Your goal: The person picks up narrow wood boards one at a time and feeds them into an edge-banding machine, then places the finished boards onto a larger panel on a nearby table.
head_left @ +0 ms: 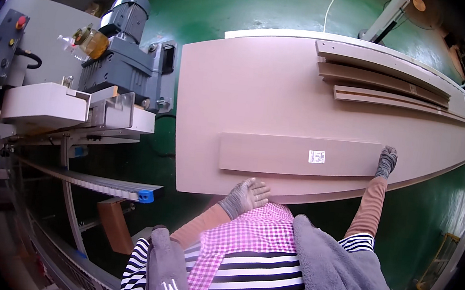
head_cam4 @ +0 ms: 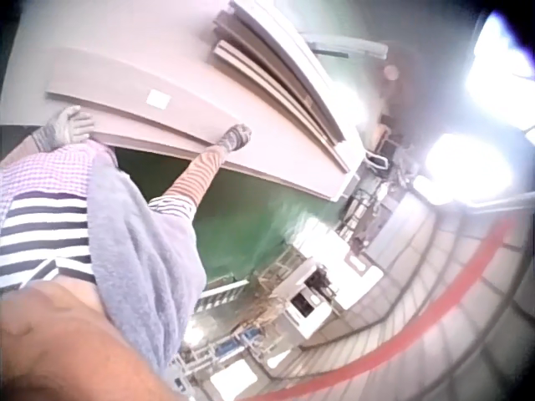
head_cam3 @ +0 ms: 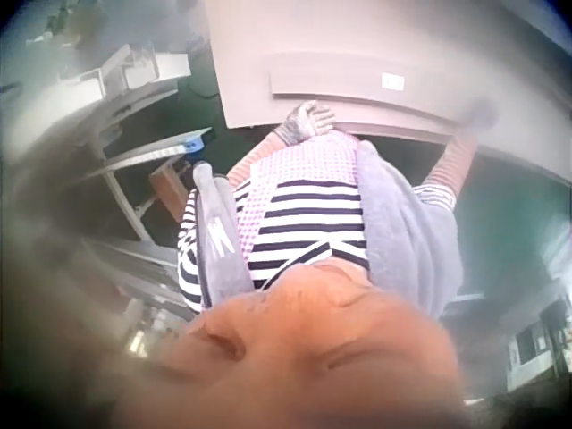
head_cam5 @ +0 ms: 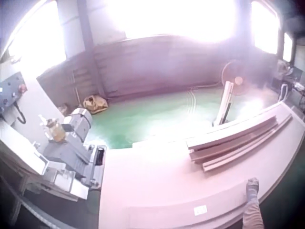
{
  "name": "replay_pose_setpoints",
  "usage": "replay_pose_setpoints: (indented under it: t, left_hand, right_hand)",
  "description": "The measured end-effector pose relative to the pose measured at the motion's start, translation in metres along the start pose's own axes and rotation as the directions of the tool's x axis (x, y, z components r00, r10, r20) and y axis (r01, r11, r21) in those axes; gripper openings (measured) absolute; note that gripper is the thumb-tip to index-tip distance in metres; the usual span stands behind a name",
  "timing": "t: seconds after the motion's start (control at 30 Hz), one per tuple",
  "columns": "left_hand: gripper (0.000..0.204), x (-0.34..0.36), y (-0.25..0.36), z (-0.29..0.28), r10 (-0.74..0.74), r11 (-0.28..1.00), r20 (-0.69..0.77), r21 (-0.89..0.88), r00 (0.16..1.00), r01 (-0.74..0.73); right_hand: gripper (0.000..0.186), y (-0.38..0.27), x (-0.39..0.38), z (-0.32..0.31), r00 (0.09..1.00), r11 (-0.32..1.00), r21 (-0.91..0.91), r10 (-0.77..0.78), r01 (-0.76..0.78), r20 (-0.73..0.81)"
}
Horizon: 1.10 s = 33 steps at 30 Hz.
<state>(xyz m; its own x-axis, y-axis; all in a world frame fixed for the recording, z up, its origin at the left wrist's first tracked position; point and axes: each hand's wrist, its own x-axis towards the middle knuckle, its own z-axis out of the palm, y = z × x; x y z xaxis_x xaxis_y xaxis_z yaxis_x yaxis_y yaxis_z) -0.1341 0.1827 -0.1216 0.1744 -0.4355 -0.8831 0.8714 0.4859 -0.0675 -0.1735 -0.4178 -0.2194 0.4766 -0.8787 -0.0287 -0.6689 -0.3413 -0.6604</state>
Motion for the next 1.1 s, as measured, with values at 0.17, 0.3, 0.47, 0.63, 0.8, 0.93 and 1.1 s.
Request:
replay_pose_setpoints:
  t: [0.17,0.3,0.47,0.63,0.8,0.93,1.1]
  left_hand:
    - [0.050,-0.038,0.041,-0.009,0.192,0.892,0.174,0.380,0.966,-0.245]
    - [0.034,-0.097,0.092,-0.019,0.667,0.514,0.313,0.463,0.676,-0.722]
    - [0.024,-0.158,0.155,-0.090,0.962,-0.018,0.240,0.536,0.132,-0.844]
    - [0.027,-0.202,0.203,-0.180,0.910,-0.340,0.259,0.913,-0.325,-0.224]
    - [0.031,-0.201,0.213,-0.228,0.927,-0.209,0.200,0.978,-0.318,0.006]
    - [0.030,-0.213,0.217,-0.231,0.932,-0.212,0.185,0.976,-0.311,-0.052]
    - [0.028,-0.218,0.216,-0.234,0.933,-0.175,0.093,0.962,-0.346,-0.211]
  right_hand:
    - [0.027,-0.050,-0.056,0.037,0.961,0.974,0.074,-0.222,0.213,0.162]
    - [0.025,-0.104,-0.142,0.090,0.924,0.943,0.278,-0.262,0.184,0.279]
    - [0.019,-0.260,-0.272,0.158,0.660,0.812,0.545,-0.529,0.211,0.533]
    - [0.020,-0.386,-0.360,0.194,0.345,0.757,0.621,-0.649,0.203,0.678]
    - [0.021,-0.458,-0.415,0.237,0.173,0.723,0.668,-0.691,0.176,0.702]
    - [0.020,-0.496,-0.461,0.252,0.089,0.725,0.682,-0.689,0.101,0.719]
    - [0.022,-0.493,-0.475,0.273,0.066,0.726,0.682,-0.688,0.092,0.723]
